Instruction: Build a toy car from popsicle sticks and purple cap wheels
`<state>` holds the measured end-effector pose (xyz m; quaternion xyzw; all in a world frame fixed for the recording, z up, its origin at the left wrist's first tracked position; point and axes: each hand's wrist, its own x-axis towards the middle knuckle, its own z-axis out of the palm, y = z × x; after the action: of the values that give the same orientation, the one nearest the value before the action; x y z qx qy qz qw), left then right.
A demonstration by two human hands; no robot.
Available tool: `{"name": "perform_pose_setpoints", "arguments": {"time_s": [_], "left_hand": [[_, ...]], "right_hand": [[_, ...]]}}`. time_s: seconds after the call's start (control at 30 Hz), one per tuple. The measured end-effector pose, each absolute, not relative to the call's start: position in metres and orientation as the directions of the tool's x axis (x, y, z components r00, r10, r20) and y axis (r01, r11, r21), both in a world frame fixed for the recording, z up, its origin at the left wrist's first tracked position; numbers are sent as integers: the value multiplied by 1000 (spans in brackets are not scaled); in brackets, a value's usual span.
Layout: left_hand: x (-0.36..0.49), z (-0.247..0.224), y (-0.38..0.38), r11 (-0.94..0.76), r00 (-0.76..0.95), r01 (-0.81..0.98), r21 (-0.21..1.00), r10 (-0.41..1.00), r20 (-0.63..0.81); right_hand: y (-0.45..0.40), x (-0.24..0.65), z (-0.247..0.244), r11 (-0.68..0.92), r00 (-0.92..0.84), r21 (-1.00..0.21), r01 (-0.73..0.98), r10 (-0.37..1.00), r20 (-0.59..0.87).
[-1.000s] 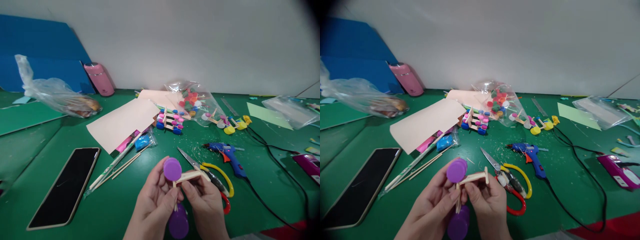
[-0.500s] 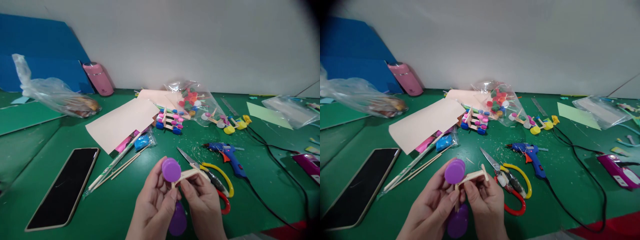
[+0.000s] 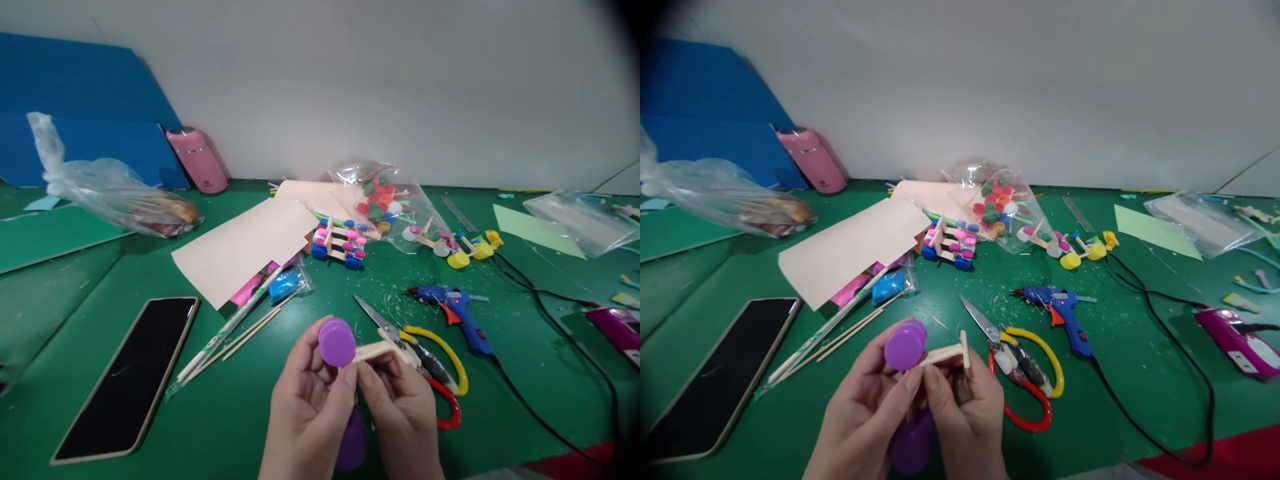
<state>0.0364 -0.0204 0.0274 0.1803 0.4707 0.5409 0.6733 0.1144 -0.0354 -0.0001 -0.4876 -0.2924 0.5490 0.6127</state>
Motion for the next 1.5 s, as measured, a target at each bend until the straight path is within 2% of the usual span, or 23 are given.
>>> {"name": "perform_pose_setpoints", "arguments": {"time_s": [0.17, 0.43, 0.7, 1.03, 1.27, 1.5], "left_hand": [[39, 30, -22, 329, -89, -576, 749, 885, -457], [37, 30, -22, 372, -62, -567, 735, 870, -488], [41, 36, -24, 347, -127, -555, 756, 863, -489], [35, 32, -25, 404, -55, -513, 757, 865, -499], [33, 28, -21, 451, 11, -508, 734, 855, -518], [32, 29, -18, 465, 27, -535, 706, 844, -536]], "right_hand": [[-36, 113, 3, -98, 236, -924, -369, 952, -195], [-37, 116, 4, -55, 243, -959, -278, 962, -126], [-36, 115, 8, -45, 280, -976, -212, 954, -105], [-38, 125, -3, -30, 257, -990, -136, 964, -64], [-33, 131, 2, -19, 173, -996, 83, 985, -4], [-32, 131, -4, 11, 235, -960, 279, 969, 79]]}}
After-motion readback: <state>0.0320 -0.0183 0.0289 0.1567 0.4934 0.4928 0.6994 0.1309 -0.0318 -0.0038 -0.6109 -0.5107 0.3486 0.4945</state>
